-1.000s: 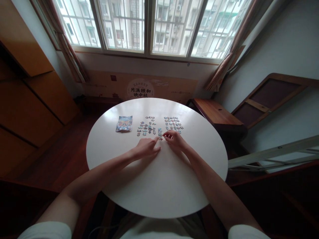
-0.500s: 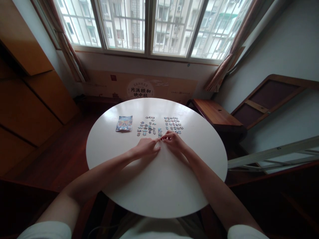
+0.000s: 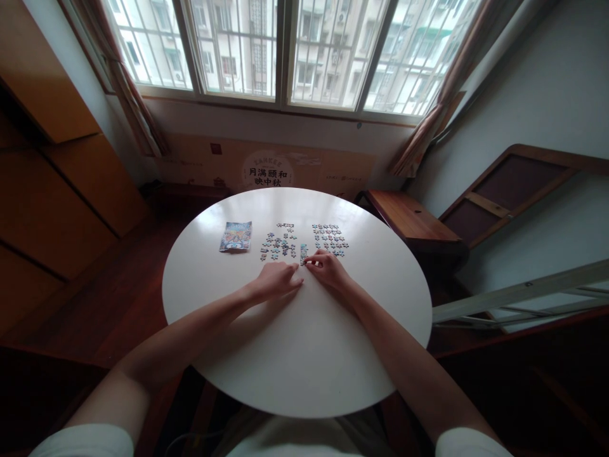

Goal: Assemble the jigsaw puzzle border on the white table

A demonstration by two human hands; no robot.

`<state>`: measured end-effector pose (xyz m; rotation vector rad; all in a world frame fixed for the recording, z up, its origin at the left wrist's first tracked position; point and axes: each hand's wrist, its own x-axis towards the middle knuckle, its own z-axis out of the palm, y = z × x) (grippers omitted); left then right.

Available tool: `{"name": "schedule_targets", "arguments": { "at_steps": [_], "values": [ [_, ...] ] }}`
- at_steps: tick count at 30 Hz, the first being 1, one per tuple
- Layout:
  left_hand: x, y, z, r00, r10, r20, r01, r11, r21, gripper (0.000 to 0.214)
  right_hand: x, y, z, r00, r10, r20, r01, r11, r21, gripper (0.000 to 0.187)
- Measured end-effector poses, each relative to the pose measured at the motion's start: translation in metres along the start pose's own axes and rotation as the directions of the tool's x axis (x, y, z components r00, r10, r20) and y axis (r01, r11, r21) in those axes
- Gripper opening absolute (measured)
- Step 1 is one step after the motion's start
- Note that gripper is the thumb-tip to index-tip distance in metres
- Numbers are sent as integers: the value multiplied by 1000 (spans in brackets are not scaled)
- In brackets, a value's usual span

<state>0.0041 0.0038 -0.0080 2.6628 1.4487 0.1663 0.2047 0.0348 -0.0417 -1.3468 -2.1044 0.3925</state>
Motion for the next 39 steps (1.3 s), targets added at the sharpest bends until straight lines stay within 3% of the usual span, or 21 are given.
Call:
{"name": "schedule_targets", "arguments": {
  "at_steps": [6, 12, 17, 20, 26, 39],
  "values": [
    [-2, 4, 0, 1000, -4, 12, 3, 999, 34, 43, 12, 4, 4, 999, 48, -10, -49, 999, -17, 18],
    [-2, 3, -1, 1000, -1, 27, 0, 1000, 27, 43, 26, 9, 4, 990, 110, 83, -116, 991, 73, 17],
    [-2, 5, -2, 1000, 3, 30, -3, 1000, 8, 42, 20, 7, 9, 985, 175, 6, -173, 972, 156, 23],
    [-3, 5, -2, 999, -6, 36, 6, 1000, -8, 42, 15, 4, 9, 986, 161, -37, -154, 976, 151, 28],
    [-3, 1, -3, 1000, 0, 28, 0, 1000, -18, 43, 9, -4, 8, 995, 97, -36, -98, 995, -23, 27],
    [3, -1, 1, 997, -79, 12, 79, 997, -13, 52, 8, -3, 7, 998, 68, -15, -69, 997, -33, 25]
  ]
}}
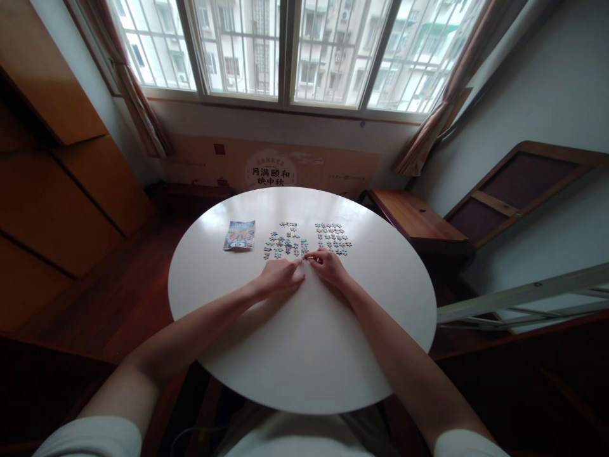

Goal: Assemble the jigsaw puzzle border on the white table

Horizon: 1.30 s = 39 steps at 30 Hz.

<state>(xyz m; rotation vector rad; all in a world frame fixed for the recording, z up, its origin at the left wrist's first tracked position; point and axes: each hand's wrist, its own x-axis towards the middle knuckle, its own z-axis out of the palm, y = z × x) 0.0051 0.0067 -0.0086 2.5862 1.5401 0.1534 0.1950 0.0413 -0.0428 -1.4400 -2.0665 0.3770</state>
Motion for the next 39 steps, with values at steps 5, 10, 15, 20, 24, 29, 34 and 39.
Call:
{"name": "schedule_targets", "arguments": {
  "at_steps": [5, 10, 15, 20, 24, 29, 34, 39],
  "values": [
    [1, -2, 1, 1000, -1, 3, 1, 1000, -12, 49, 0, -1, 0, 1000, 23, 6, -23, 1000, 21, 25],
    [0, -2, 1, 1000, 14, -5, -14, 1000, 1, 49, 0, 0, 0, 1000, 22, 5, -23, 999, 36, 25],
    [0, -1, 0, 1000, 19, -3, -19, 1000, 8, 48, 0, 0, -1, 1000, 23, 8, -23, 999, 35, 25],
    [0, -1, -1, 1000, 9, 4, -9, 1000, -9, 48, 0, -1, -1, 1000, 18, 5, -19, 999, 42, 24],
    [0, -1, -1, 1000, 0, 12, 0, 1000, -17, 49, 0, -1, -1, 1000, 14, 2, -14, 999, 39, 24],
    [0, -1, 0, 1000, 7, -6, -7, 1000, -7, 48, -1, -1, 0, 1000, -8, -9, 9, 1000, 24, 25],
    [-1, -1, -2, 1000, 23, -5, -23, 1000, -16, 46, -1, -1, 0, 1000, -1, -21, 1, 1000, 19, 30],
    [-2, 0, -3, 1000, 2, 9, -2, 1000, -18, 48, -1, -2, -1, 1000, -7, -23, 7, 1000, 18, 30]
  ]
}}
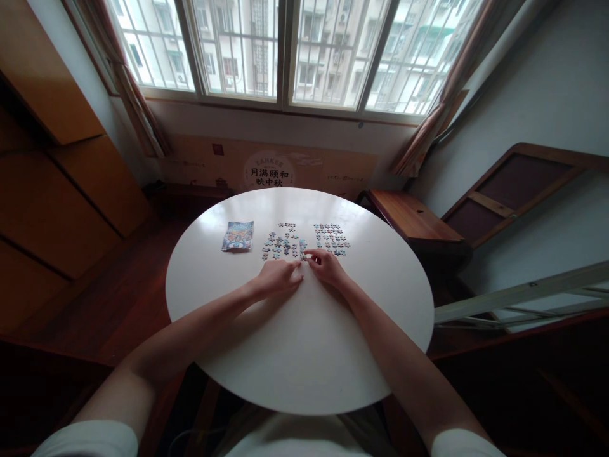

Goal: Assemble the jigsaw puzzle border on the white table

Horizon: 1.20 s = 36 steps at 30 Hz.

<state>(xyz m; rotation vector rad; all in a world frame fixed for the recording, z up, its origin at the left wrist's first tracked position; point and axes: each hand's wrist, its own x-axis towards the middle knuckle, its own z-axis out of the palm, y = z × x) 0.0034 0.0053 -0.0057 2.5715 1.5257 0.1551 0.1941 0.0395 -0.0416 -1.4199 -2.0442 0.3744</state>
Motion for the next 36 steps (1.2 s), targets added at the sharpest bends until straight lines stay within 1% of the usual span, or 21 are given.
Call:
{"name": "schedule_targets", "arguments": {
  "at_steps": [7, 11, 15, 20, 22, 27, 36],
  "values": [
    [1, -1, 2, 1000, 18, -12, -17, 1000, 13, 48, 0, 1, 1, 1000, 8, -1, -8, 1000, 3, 32],
    [1, -2, 3, 1000, 15, -10, -14, 1000, 22, 49, 1, 4, 3, 1000, 13, -14, -12, 997, 71, 32],
    [2, -2, 5, 1000, 21, -14, -21, 999, 33, 49, 3, 5, 3, 997, 39, -65, -29, 989, 143, 32],
    [2, -2, 3, 1000, 13, -2, -13, 1000, 28, 49, 4, 6, -2, 989, 57, -137, -35, 987, 160, 29],
    [2, -2, 3, 1000, 13, 3, -13, 999, 29, 49, 4, 7, -3, 991, 51, -124, -29, 985, 172, 27],
    [1, -2, 2, 1000, 13, 1, -13, 999, 33, 47, 3, 8, -1, 1000, 1, -16, 1, 988, 155, 23],
    [2, -4, 5, 1000, 16, -5, -15, 1000, 26, 48, 3, 9, 2, 1000, 0, 6, 0, 994, 111, 22]
  ]
}}
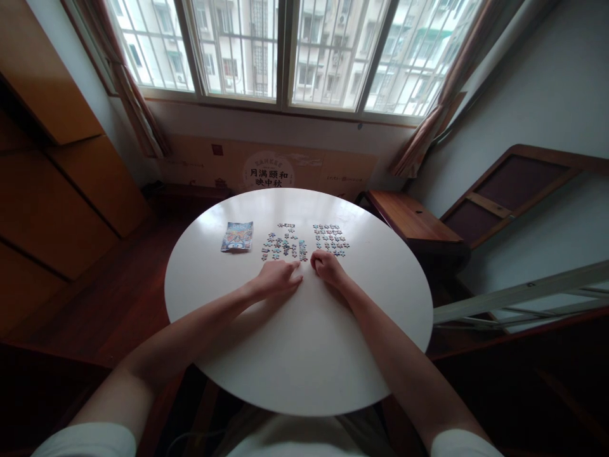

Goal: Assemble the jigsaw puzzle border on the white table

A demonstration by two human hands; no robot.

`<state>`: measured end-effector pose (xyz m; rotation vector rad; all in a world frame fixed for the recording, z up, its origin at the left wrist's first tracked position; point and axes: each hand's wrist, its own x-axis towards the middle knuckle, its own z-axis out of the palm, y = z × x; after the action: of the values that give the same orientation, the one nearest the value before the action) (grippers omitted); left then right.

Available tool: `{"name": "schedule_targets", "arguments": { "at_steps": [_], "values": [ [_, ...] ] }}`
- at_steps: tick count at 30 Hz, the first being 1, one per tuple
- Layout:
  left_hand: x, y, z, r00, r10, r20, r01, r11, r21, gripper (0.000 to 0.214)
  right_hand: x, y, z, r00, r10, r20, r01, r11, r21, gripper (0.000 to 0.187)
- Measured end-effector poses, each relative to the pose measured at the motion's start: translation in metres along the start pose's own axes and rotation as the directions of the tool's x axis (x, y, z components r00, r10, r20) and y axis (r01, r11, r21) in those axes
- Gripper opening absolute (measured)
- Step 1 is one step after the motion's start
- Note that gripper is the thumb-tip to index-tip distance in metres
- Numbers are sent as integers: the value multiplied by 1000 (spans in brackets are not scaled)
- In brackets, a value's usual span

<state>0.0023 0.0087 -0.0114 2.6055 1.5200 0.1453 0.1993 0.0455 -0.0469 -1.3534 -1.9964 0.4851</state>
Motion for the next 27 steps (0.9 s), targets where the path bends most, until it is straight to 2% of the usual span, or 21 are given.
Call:
{"name": "schedule_targets", "arguments": {
  "at_steps": [27],
  "values": [
    [1, -1, 3, 1000, 8, -7, -8, 1000, 6, 48, 1, 4, 2, 1000, 2, 6, -2, 1000, -27, 23]
  ]
}}
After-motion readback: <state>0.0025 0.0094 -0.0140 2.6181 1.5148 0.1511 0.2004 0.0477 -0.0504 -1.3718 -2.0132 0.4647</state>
